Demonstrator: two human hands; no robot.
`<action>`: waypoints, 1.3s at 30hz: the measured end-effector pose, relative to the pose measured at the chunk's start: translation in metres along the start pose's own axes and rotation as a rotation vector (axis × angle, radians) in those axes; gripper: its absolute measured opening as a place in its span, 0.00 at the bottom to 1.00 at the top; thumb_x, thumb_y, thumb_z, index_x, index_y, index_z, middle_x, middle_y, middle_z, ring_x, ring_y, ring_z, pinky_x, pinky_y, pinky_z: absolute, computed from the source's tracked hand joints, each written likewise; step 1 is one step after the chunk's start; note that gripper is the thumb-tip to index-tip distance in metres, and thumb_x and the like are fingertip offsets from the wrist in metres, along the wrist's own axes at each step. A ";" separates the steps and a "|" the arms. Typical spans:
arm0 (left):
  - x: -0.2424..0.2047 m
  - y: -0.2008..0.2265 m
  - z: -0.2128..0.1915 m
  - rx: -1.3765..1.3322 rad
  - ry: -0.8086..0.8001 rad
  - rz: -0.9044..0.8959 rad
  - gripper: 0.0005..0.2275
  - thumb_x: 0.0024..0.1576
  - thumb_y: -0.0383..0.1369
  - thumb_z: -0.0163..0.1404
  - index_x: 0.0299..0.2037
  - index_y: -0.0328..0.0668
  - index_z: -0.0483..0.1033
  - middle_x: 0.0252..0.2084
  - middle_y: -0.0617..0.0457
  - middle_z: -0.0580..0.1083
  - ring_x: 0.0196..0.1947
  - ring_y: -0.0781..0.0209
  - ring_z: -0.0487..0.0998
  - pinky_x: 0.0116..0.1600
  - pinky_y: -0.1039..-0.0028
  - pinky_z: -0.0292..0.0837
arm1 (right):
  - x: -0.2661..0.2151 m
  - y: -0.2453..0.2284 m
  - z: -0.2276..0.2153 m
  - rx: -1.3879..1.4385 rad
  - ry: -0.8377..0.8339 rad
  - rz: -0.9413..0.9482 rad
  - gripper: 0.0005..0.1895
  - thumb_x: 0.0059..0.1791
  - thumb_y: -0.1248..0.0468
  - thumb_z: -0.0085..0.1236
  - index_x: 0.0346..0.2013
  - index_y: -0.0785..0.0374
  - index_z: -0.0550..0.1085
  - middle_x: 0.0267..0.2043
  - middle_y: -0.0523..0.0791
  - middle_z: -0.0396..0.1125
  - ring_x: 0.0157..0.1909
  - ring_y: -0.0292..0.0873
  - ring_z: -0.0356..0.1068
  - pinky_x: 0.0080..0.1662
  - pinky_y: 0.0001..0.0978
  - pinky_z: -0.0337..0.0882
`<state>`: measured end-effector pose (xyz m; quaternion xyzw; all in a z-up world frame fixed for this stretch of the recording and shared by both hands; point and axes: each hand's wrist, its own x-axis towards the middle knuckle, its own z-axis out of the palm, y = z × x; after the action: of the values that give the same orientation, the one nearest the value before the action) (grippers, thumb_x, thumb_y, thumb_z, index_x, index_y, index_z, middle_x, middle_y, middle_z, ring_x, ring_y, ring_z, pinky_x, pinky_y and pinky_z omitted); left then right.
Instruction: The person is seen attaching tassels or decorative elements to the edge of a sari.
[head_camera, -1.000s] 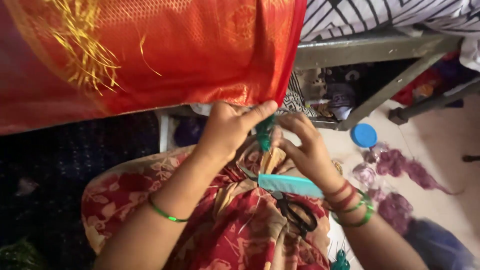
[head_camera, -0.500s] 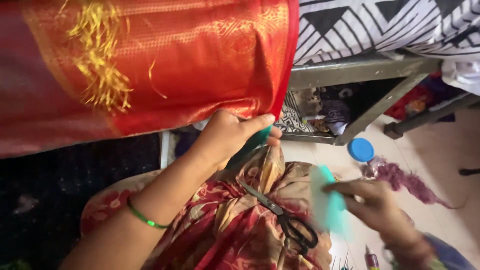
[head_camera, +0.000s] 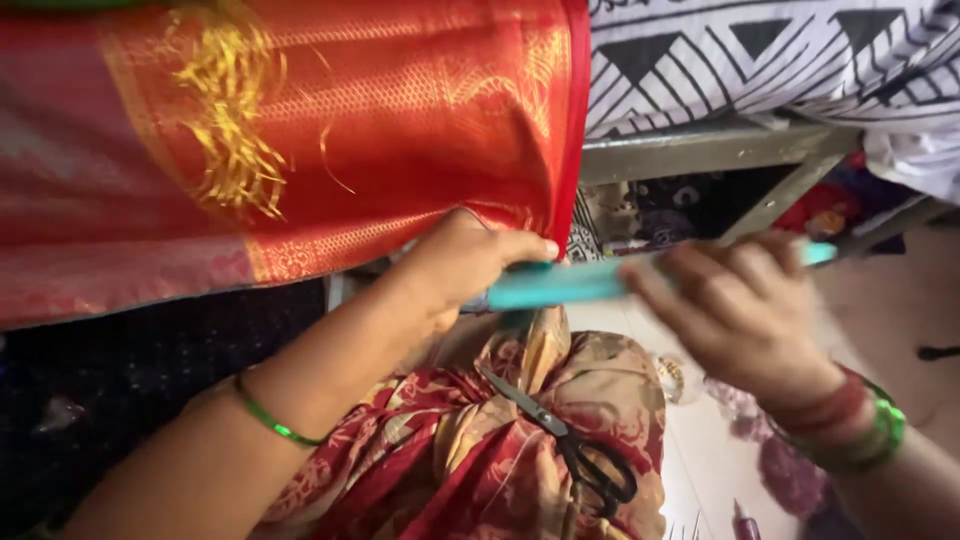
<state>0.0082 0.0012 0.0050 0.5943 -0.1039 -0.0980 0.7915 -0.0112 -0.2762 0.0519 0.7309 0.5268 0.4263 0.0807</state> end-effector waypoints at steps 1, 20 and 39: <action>-0.003 0.005 0.002 0.001 0.006 0.011 0.07 0.55 0.25 0.56 0.38 0.22 0.80 0.34 0.40 0.81 0.32 0.56 0.83 0.39 0.66 0.79 | -0.003 0.000 -0.002 -0.003 0.007 -0.010 0.16 0.53 0.66 0.63 0.57 0.56 0.77 0.47 0.44 0.70 0.46 0.43 0.70 0.50 0.41 0.64; 0.001 -0.003 0.005 -0.002 0.128 -0.065 0.07 0.55 0.27 0.56 0.33 0.25 0.81 0.28 0.44 0.80 0.25 0.59 0.81 0.28 0.70 0.76 | -0.016 0.005 0.025 -0.059 0.050 -0.104 0.21 0.53 0.59 0.65 0.61 0.44 0.74 0.53 0.40 0.68 0.50 0.40 0.66 0.56 0.45 0.56; 0.000 0.002 0.013 -0.050 0.124 -0.063 0.07 0.54 0.25 0.53 0.38 0.25 0.78 0.31 0.45 0.80 0.28 0.57 0.83 0.33 0.67 0.79 | -0.029 -0.005 0.023 -0.150 -0.027 -0.046 0.17 0.54 0.55 0.63 0.59 0.42 0.77 0.48 0.40 0.69 0.52 0.40 0.67 0.58 0.47 0.55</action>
<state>0.0045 -0.0101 0.0108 0.5822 -0.0335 -0.0884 0.8076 -0.0005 -0.2908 0.0192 0.7160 0.5090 0.4529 0.1522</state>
